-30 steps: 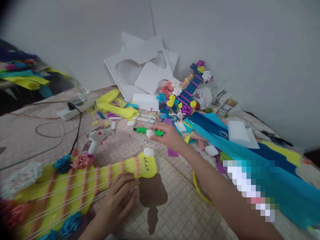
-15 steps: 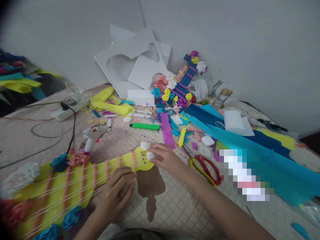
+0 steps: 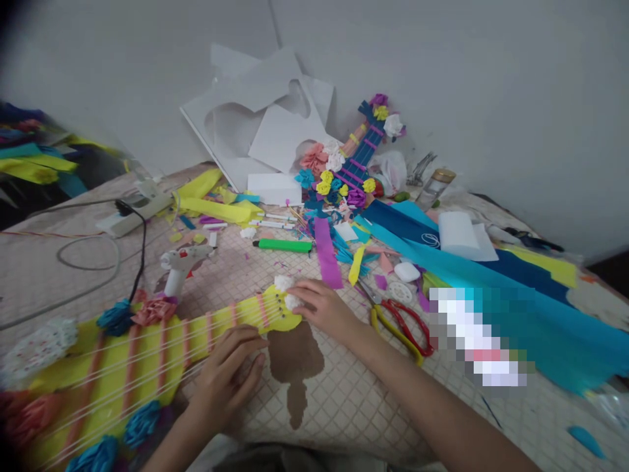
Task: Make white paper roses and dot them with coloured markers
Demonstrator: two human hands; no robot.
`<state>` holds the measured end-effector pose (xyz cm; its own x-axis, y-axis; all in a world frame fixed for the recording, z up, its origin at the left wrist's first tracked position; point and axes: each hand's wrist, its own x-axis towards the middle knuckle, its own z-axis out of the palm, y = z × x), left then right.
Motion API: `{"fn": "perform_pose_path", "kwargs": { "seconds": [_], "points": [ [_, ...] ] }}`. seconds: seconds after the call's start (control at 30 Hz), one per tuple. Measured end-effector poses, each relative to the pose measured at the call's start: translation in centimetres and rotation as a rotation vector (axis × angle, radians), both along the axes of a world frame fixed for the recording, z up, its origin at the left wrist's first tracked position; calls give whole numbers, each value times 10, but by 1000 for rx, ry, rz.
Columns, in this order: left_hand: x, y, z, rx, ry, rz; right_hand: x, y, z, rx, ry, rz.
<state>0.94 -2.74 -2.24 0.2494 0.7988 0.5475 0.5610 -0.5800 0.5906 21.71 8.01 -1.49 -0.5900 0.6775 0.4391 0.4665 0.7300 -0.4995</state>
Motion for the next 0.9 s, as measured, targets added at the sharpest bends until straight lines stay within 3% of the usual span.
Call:
{"fn": "perform_pose_path", "kwargs": {
  "seconds": [0.3,0.53,0.7,0.9],
  "points": [
    [0,0,2,16,-9,-19,-1,-1,6,34,28,-6],
    [1,2,2,35,-24,-18,7,10,23,65,63,-116],
    [1,1,3,52,-34,-17,-20,54,36,81,16,-140],
    [1,1,4,38,-56,-29,-95,128,38,54,-187,-58]
  ]
}}
